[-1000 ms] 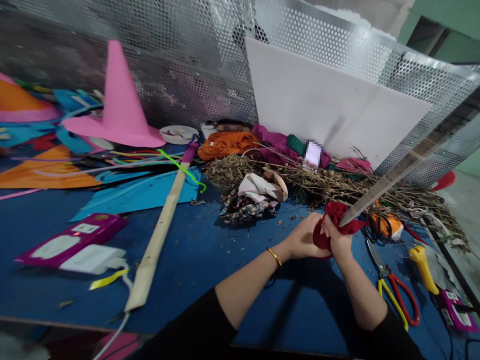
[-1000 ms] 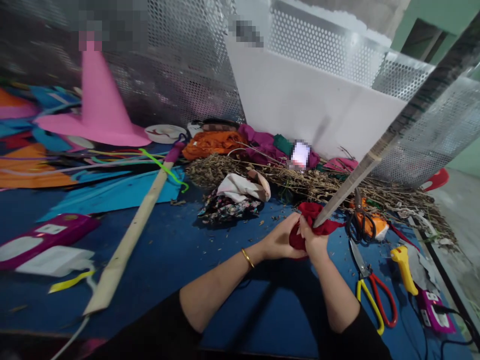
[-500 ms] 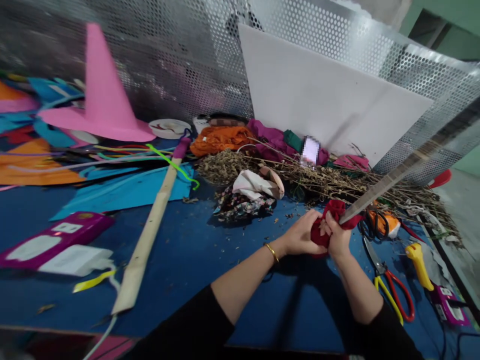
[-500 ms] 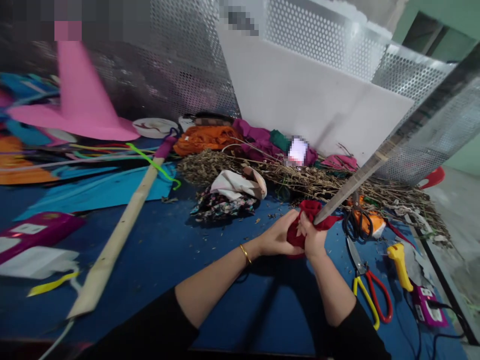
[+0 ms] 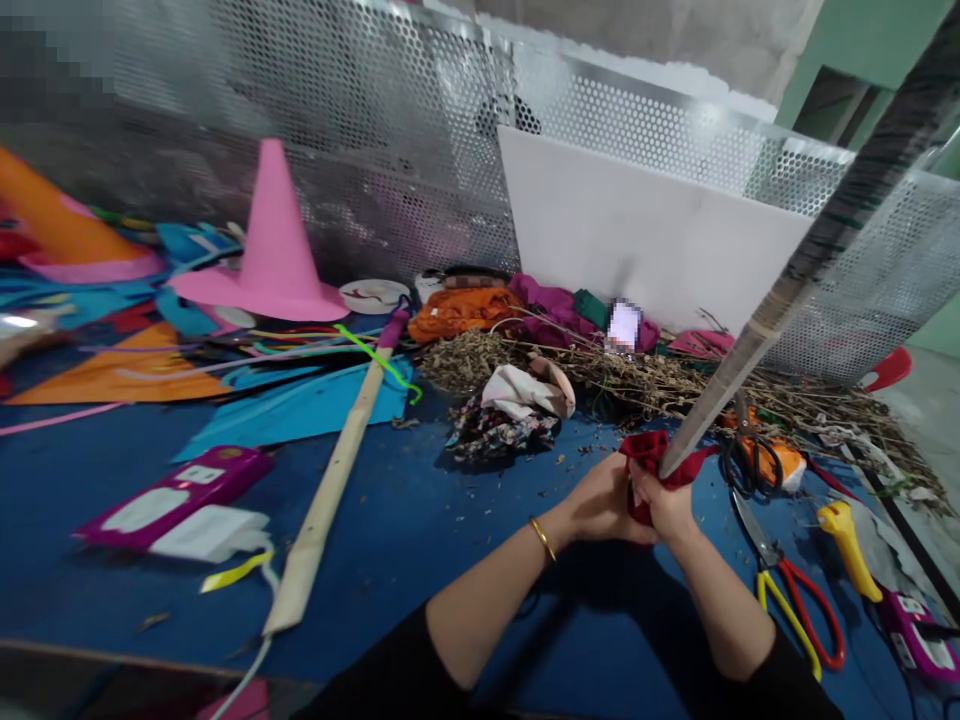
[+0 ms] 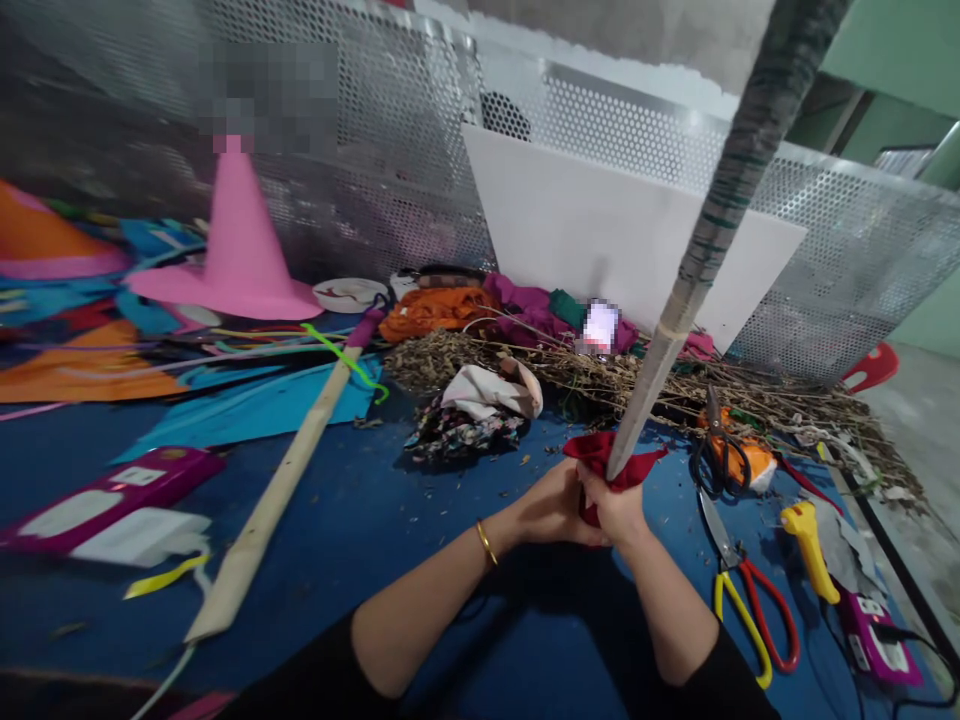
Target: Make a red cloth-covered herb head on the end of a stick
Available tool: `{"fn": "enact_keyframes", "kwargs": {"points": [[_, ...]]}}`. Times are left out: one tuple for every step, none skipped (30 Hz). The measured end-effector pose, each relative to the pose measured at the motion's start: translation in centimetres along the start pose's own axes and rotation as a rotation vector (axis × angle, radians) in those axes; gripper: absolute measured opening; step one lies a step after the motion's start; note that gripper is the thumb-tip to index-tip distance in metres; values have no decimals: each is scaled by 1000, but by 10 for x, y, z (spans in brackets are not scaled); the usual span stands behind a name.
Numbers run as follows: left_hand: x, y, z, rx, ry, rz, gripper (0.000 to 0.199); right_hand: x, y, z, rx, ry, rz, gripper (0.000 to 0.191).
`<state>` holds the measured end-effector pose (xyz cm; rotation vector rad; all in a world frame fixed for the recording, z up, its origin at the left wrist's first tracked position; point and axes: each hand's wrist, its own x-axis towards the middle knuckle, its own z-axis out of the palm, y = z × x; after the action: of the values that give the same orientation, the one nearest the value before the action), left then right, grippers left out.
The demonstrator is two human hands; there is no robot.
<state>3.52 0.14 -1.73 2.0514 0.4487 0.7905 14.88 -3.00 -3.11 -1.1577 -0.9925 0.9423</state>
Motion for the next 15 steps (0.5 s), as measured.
{"fn": "enact_keyframes", "kwargs": {"points": [[0,-2,0,-13,2,10,69,0,1,0,-10,2,11,40],[0,-4,0,-15,9,15,71,0,2,-1,-17,3,16,38],[0,-6,1,-3,20,15,73,0,3,-2,-19,5,17,37],[0,-9,2,22,35,8,73,0,3,-3,-17,12,15,36],[0,-11,3,57,53,-4,71,1,4,-4,-11,15,16,36],[0,-13,5,91,69,-16,69,2,5,-4,-2,9,23,36],[0,-14,6,122,79,-26,69,3,5,-5,7,-1,34,37],[1,-16,7,147,90,-34,70,5,5,-6,16,-9,41,38],[1,-16,7,167,102,-35,72,6,4,-6,19,-17,41,39],[1,-17,8,179,110,-29,73,7,3,-7,16,-30,35,40],[1,-17,7,184,115,-17,74,8,1,-7,8,-50,26,40],[1,-16,7,179,120,-7,75,8,-2,-7,-9,-74,17,40],[1,-15,6,166,120,0,75,8,-6,-6,-31,-103,13,40],[1,-14,5,149,116,1,74,7,-11,-5,-54,-125,11,39],[0,-14,5,135,113,-4,73,6,-15,-4,-76,-133,15,37]]}}
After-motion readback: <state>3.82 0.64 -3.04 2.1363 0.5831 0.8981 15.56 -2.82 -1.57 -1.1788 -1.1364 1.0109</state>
